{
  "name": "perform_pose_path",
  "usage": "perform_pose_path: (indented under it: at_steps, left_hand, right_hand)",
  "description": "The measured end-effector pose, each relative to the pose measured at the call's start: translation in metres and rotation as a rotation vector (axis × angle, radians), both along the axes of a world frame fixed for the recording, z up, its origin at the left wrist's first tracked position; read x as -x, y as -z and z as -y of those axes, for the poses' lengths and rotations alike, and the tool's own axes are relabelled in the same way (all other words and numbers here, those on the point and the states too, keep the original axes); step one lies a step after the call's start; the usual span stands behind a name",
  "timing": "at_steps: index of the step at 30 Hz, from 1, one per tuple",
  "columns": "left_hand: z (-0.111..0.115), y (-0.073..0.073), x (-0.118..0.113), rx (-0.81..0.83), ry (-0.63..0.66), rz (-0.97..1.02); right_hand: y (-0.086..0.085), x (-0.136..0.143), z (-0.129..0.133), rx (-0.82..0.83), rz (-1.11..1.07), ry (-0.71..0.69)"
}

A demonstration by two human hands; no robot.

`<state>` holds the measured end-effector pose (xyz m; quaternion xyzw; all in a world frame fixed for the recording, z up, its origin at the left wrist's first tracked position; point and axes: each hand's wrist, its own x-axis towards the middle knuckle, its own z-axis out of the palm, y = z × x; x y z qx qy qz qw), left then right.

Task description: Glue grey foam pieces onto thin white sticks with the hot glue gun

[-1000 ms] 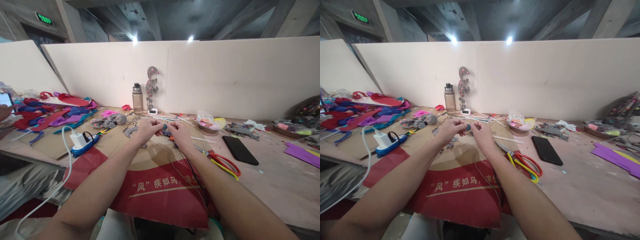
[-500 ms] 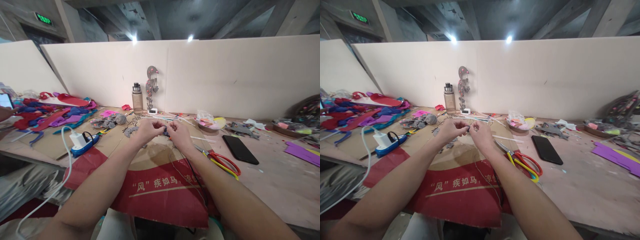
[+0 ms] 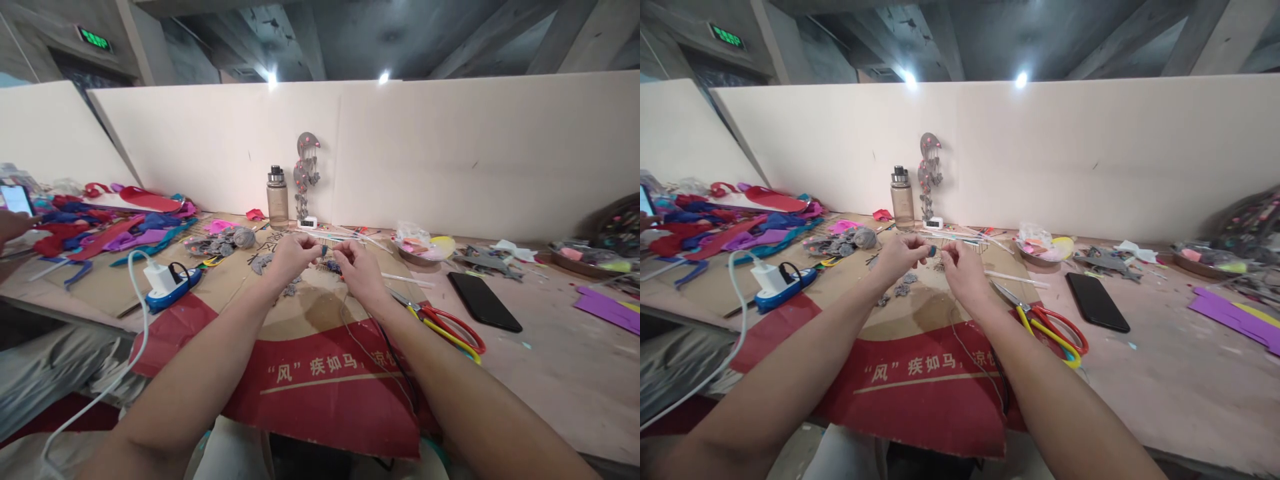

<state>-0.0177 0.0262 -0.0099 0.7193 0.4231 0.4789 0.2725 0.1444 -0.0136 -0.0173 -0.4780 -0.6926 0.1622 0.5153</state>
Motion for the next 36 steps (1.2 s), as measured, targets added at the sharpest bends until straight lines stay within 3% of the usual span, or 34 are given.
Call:
perform_pose_path:
  at_steps: [11,15,23,31,36]
  left_hand:
    - [0.014,-0.007,-0.008,-0.056,-0.068,-0.066]
    - [0.015,-0.007,-0.009,-0.007,0.019,-0.007]
    - [0.015,-0.012,-0.005,0.259,0.350,0.186]
    - [0.018,-0.012,-0.005,0.177,0.205,-0.022]
    - [0.008,-0.007,-0.002,0.054,0.070,-0.026]
  right_hand:
    - [-0.002,0.001,0.001,0.024,-0.030,0.092]
    - [-0.001,0.000,-0.001,0.024,-0.012,0.109]
    - [-0.008,-0.003,0.000,0.055,0.000,0.142]
    - [-0.008,-0.003,0.002,-0.057,0.228,0.190]
    - [-0.001,0.000,-0.001,-0.002,0.189,0.108]
